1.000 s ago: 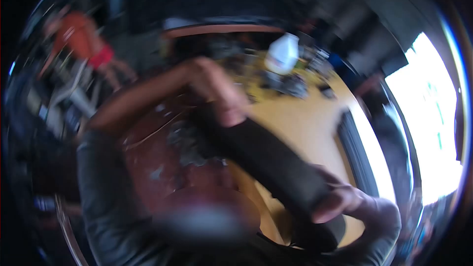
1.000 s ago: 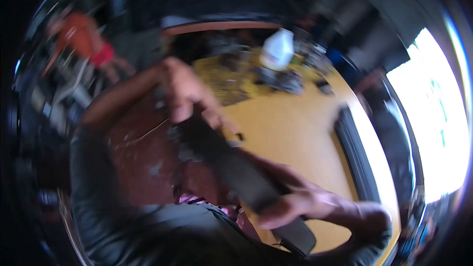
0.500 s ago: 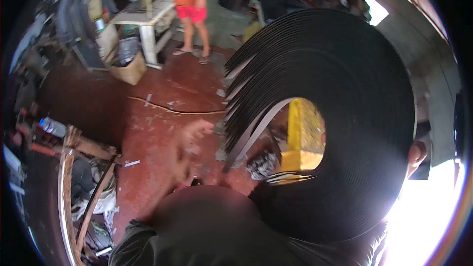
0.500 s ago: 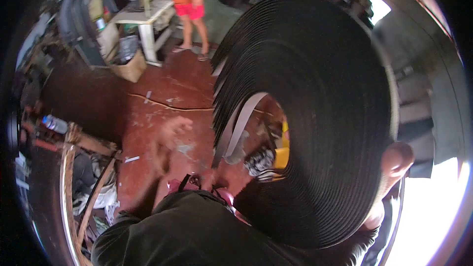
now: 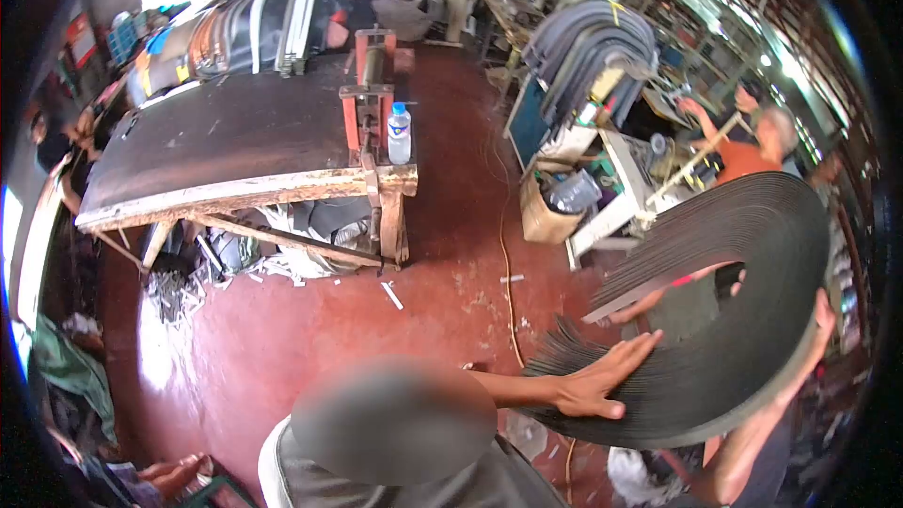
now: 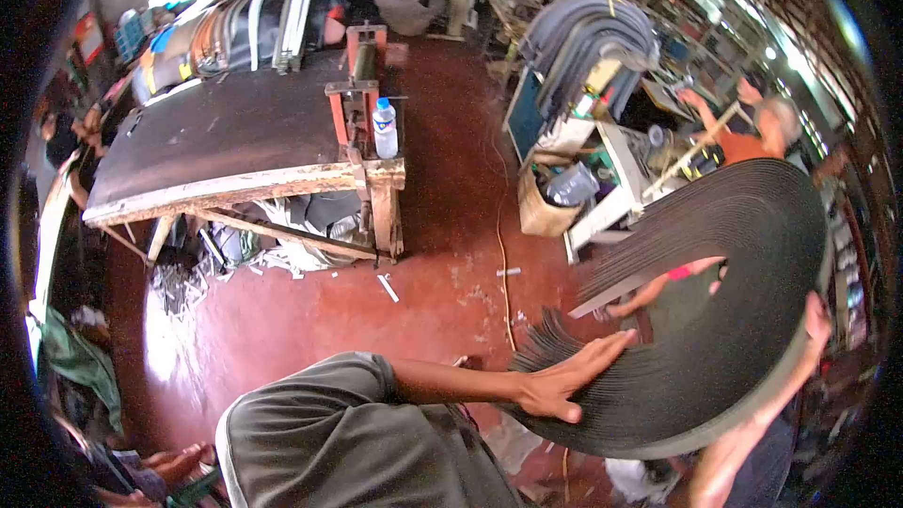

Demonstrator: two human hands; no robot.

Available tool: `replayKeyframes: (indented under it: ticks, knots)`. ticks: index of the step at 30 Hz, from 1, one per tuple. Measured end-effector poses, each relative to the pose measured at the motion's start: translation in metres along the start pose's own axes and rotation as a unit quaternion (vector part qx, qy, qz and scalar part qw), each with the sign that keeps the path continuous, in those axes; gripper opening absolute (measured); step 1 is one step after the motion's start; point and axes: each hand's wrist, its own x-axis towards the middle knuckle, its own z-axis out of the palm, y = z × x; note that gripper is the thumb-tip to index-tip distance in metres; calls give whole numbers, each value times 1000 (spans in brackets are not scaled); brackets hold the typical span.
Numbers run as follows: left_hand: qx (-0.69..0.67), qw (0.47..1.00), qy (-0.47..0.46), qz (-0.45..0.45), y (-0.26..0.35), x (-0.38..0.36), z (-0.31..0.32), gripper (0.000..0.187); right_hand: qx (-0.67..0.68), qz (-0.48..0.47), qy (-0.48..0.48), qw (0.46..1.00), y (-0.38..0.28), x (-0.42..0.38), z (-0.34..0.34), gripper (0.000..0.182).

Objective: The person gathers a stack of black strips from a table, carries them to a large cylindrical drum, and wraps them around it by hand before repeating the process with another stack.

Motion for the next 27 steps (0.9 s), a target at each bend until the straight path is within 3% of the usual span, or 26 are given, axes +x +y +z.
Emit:
replayKeyframes:
  ticks: [2, 7, 9, 12, 14, 16, 18, 22, 25, 26, 27]
  knots:
    - [12, 998, 56, 13, -21, 17, -27, 145, 64, 114, 7, 991, 22, 64, 17, 45]
    - [75, 989, 129, -5, -64, 53, -98, 148, 163, 204, -107, 959, 99, 173, 82, 49]
    - [72, 984, 161, -28, -81, 64, -130, 146, 140, 191, -95, 967, 127, 203, 118, 48]
    - [50, 976, 207, -45, -114, 76, -186, 142, 125, 260, -218, 932, 193, 272, 157, 60]
    - [15, 970, 237, -44, -134, 84, -224, 140, 103, 307, -239, 915, 236, 318, 189, 61]
    - [-6, 966, 253, -45, -152, 93, -268, 140, 100, 282, -231, 926, 260, 344, 228, 53]
    - [-47, 960, 265, -80, -177, 97, -308, 140, 108, 275, -218, 930, 281, 380, 264, 59]
    - [-137, 951, 231, -151, -202, 121, -416, 149, 132, 275, -276, 911, 303, 472, 332, 44]
    - [-94, 960, 226, -135, -221, 152, -503, 150, 135, 172, -226, 949, 312, 531, 381, 49]
    - [-75, 963, 230, -119, -223, 168, -534, 149, 170, 152, -328, 917, 318, 566, 391, 56]
    - [-61, 964, 234, -107, -227, 183, -564, 148, 198, 124, -287, 929, 307, 570, 412, 51]
